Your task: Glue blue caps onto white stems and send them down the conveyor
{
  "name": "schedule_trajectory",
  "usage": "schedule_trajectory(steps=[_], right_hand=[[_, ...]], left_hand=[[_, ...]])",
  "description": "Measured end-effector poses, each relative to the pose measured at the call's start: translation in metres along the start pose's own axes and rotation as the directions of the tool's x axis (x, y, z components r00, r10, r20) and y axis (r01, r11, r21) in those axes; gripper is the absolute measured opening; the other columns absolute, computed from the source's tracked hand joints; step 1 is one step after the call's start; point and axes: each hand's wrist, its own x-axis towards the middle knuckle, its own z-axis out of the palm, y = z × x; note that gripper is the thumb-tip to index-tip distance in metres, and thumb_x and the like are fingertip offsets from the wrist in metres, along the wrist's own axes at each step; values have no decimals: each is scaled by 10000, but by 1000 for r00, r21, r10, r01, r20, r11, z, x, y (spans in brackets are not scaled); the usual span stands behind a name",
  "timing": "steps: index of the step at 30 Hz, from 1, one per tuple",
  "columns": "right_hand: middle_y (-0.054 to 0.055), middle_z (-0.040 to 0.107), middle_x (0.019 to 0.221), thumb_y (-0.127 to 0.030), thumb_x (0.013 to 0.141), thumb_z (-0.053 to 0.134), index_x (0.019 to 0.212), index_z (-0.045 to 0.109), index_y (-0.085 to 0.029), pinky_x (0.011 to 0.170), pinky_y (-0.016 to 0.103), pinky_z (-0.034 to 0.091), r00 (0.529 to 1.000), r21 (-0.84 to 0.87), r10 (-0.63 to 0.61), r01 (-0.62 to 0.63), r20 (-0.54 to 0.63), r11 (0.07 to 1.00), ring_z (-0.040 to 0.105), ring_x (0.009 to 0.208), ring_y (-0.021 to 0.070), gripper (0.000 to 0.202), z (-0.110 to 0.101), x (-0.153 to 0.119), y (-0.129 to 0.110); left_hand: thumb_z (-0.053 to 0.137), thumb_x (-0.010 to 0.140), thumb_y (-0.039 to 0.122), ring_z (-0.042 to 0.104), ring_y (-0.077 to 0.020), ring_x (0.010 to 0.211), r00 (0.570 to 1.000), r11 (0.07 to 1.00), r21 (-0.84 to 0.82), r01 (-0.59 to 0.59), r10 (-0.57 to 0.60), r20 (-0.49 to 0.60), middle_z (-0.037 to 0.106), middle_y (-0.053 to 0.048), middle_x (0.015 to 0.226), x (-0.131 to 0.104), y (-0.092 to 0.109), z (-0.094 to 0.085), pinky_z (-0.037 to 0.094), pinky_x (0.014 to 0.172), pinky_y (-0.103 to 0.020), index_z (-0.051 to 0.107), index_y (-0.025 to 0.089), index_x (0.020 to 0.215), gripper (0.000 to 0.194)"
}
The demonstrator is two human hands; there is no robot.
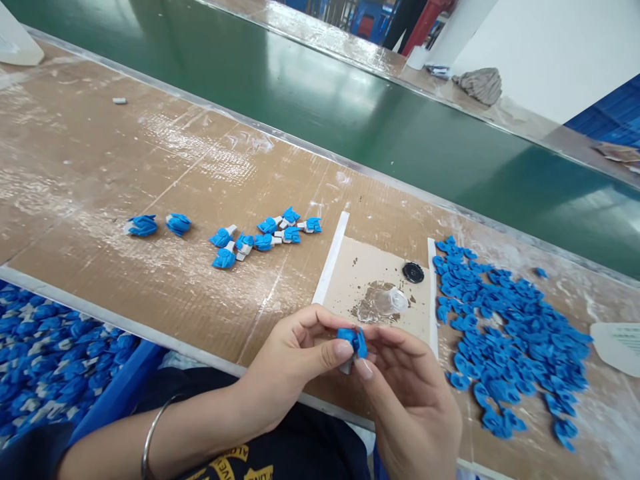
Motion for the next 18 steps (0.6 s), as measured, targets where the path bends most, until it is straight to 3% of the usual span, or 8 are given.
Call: schedule_trajectory(steps=[4, 7, 9, 12, 14, 16, 18], right_hand=[[53, 671, 1103, -172, 886, 642, 1163, 587, -275, 882, 370, 588, 987, -228, -152, 138, -45, 964, 662, 1034, 206, 301, 10, -1, -5], [43, 668, 1134, -119, 898, 592, 1193, 560, -273, 939, 371, 554, 943, -367, -317, 332, 102, 869, 632, 1093, 193, 334, 12, -1, -12], [55, 656, 1201, -152, 907, 588, 1252, 523, -261, 950, 373, 547, 920, -399, -329, 390, 215, 830, 615, 1140, 201, 367, 3, 1, -16], [77, 650, 1227, -246, 926, 593, 1247, 545, -247, 921, 399, 552, 922, -563, -312, 388, 230, 730, 620, 1138, 231, 325, -29, 13, -16], [91, 685, 1131, -266, 942, 572, 1114, 629, -231, 915, 453, 533, 924, -755, -372, 309, 93, 579, 647, 1065, 261, 185, -60, 28, -8], [125, 699, 1060, -319, 950, 557, 1037, 672, -183, 914, 499, 519, 910, -876, -413, 223, 30, 427, 649, 1043, 302, 198, -91, 46, 7], [131, 710, 1015, -380, 968, 499, 987, 692, -162, 864, 510, 539, 914, -915, -389, 252, 117, 316, 661, 995, 320, 292, -117, 59, 24]], left_hand=[[808, 785, 332, 685, -136, 903, 1000, 999, 34, 21, -21, 4, 734, -41, 948, -1, 3, -1, 520, 798, -212, 673, 174, 925, 250], [835, 755, 250, 646, -49, 692, 999, 994, 100, 40, -42, 9, 708, 23, 768, 0, 6, -2, 473, 634, -111, 643, 167, 871, 240], [830, 751, 209, 632, -42, 619, 998, 991, 121, 60, -63, 24, 693, 40, 696, 2, 10, -3, 468, 587, -107, 615, 162, 832, 235], [818, 757, 228, 712, -129, 729, 998, 985, 170, 34, -43, 48, 752, -32, 802, 3, 19, -9, 552, 670, -196, 588, 157, 816, 247], [803, 769, 252, 732, -179, 777, 999, 967, 255, -25, 16, 37, 764, -66, 853, 0, 29, -15, 578, 693, -247, 590, 159, 810, 236], [777, 789, 249, 735, -193, 790, 992, 922, 369, -117, 130, -10, 764, -47, 855, -5, 43, -23, 591, 714, -278, 596, 175, 816, 197], [741, 813, 209, 729, -188, 833, 942, 809, 539, -233, 327, -83, 758, -11, 873, -12, 60, -33, 592, 766, -297, 593, 200, 831, 149]])
